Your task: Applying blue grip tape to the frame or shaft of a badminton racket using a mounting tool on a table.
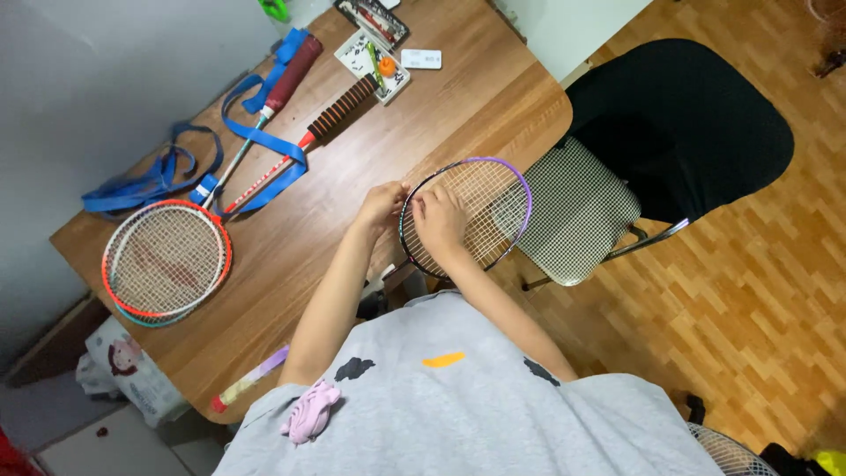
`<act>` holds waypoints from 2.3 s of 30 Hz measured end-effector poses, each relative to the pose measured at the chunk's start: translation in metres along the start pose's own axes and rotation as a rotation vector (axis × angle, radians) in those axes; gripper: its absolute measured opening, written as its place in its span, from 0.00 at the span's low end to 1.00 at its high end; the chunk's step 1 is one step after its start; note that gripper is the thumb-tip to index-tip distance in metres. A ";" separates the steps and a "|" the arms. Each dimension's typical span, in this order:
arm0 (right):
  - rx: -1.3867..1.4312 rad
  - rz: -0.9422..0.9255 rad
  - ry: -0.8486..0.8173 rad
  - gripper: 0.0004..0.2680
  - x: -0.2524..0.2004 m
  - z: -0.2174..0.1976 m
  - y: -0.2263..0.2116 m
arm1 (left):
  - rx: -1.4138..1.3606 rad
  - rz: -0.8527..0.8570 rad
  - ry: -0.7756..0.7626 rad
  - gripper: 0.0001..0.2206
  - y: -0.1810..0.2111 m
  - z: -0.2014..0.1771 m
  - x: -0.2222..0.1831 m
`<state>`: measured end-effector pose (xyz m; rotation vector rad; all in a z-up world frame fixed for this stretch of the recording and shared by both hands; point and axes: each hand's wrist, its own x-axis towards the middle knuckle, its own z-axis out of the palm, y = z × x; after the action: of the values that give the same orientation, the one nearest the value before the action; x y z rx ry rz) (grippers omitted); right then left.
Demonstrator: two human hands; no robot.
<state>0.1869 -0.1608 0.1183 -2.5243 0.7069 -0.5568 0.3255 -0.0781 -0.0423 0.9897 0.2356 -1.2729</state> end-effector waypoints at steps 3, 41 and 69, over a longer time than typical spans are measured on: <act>-0.009 0.002 -0.017 0.05 -0.003 -0.005 -0.005 | 0.384 0.124 0.113 0.06 0.007 0.002 -0.004; 0.032 0.059 -0.091 0.04 0.004 -0.001 -0.002 | 0.020 -0.142 0.095 0.09 0.048 0.024 -0.055; 1.196 0.489 -0.604 0.06 -0.044 0.078 -0.032 | 0.165 -0.093 0.112 0.17 0.060 -0.008 -0.098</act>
<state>0.2024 -0.0871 0.0606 -1.2181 0.4847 0.0250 0.3478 -0.0075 0.0456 1.2046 0.2689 -1.3395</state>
